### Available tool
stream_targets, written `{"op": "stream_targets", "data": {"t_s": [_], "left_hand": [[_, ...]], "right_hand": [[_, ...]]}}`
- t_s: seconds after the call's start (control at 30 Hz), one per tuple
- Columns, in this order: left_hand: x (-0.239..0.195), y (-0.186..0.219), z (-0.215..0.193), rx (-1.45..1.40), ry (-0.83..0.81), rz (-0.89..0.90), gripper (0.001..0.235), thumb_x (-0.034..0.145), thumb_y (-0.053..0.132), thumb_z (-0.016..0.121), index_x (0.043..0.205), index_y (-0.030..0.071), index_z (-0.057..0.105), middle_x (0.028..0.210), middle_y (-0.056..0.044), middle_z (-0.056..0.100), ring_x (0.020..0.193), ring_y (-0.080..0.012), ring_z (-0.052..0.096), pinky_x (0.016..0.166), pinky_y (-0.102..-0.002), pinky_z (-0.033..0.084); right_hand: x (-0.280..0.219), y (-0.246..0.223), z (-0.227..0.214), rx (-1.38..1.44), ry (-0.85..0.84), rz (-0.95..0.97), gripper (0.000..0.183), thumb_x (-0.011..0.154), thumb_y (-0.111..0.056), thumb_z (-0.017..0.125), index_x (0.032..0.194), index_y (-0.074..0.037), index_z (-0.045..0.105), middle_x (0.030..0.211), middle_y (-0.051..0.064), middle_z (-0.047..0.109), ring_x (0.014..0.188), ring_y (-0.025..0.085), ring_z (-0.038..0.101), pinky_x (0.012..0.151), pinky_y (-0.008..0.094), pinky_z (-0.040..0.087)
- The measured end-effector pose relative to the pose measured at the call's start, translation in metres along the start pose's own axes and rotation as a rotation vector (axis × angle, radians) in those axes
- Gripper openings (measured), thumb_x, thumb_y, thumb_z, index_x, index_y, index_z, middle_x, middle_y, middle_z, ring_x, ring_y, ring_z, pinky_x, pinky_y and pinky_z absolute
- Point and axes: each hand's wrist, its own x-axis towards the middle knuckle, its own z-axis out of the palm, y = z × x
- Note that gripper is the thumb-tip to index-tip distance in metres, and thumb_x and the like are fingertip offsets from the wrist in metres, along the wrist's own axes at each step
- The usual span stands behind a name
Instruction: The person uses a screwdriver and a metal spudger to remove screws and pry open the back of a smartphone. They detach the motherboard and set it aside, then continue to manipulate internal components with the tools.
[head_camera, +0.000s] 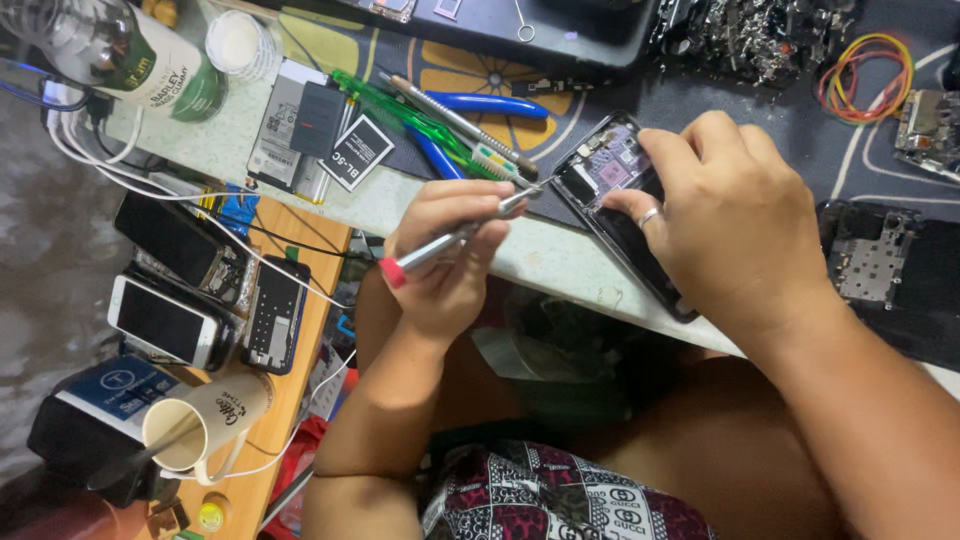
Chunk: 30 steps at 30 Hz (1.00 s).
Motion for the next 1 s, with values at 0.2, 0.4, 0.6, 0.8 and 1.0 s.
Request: {"op": "stream_targets", "data": {"t_s": [0.2,0.4,0.6,0.8,1.0], "left_hand": [[0.003,-0.009,-0.002,-0.299,0.056,-0.086,0.017,0.118,0.018,0.056,0.125,0.005,0.048,0.12,-0.021,0.071,0.111,-0.0286,0.073,0.102,-0.037,0.062],[0.007,-0.011,0.001,-0.316,0.029,-0.153,0.021,0.116,0.02,0.058,0.126,0.004,0.048,0.117,-0.023,0.07,0.108,-0.0275,0.073,0.095,-0.037,0.064],[0.004,-0.017,0.0,-0.218,0.006,-0.16,0.022,0.115,0.02,0.061,0.123,0.003,0.049,0.115,-0.021,0.071,0.108,-0.0255,0.073,0.097,-0.036,0.063],[0.005,-0.016,0.0,-0.273,-0.013,-0.16,0.022,0.114,0.018,0.061,0.127,0.005,0.049,0.124,-0.02,0.068,0.114,-0.0236,0.072,0.1,-0.034,0.062],[0.0,-0.017,-0.001,-0.21,-0.036,-0.169,0.018,0.115,0.014,0.061,0.124,0.003,0.05,0.125,-0.02,0.07,0.116,-0.0214,0.07,0.106,-0.032,0.056]], "right_hand": [[0.002,-0.004,-0.011,-0.015,-0.169,0.114,0.036,0.095,-0.04,0.078,0.102,-0.005,0.071,0.09,0.014,0.065,0.075,0.036,0.067,0.065,0.044,0.055],[0.009,0.002,-0.006,0.187,0.138,-0.108,0.024,0.084,-0.014,0.079,0.104,-0.003,0.073,0.101,0.014,0.071,0.091,0.037,0.066,0.079,0.043,0.054],[0.012,0.006,0.005,0.286,0.08,-0.039,0.024,0.086,-0.007,0.079,0.11,-0.003,0.073,0.105,0.011,0.07,0.097,0.034,0.065,0.087,0.043,0.053],[0.015,0.002,0.007,0.25,0.148,-0.067,0.023,0.08,-0.01,0.083,0.103,-0.007,0.077,0.099,0.009,0.07,0.09,0.031,0.065,0.076,0.041,0.053],[0.019,-0.005,0.018,0.167,0.227,-0.164,0.018,0.083,-0.008,0.082,0.1,-0.01,0.076,0.103,0.003,0.07,0.092,0.026,0.066,0.077,0.037,0.055]]}}
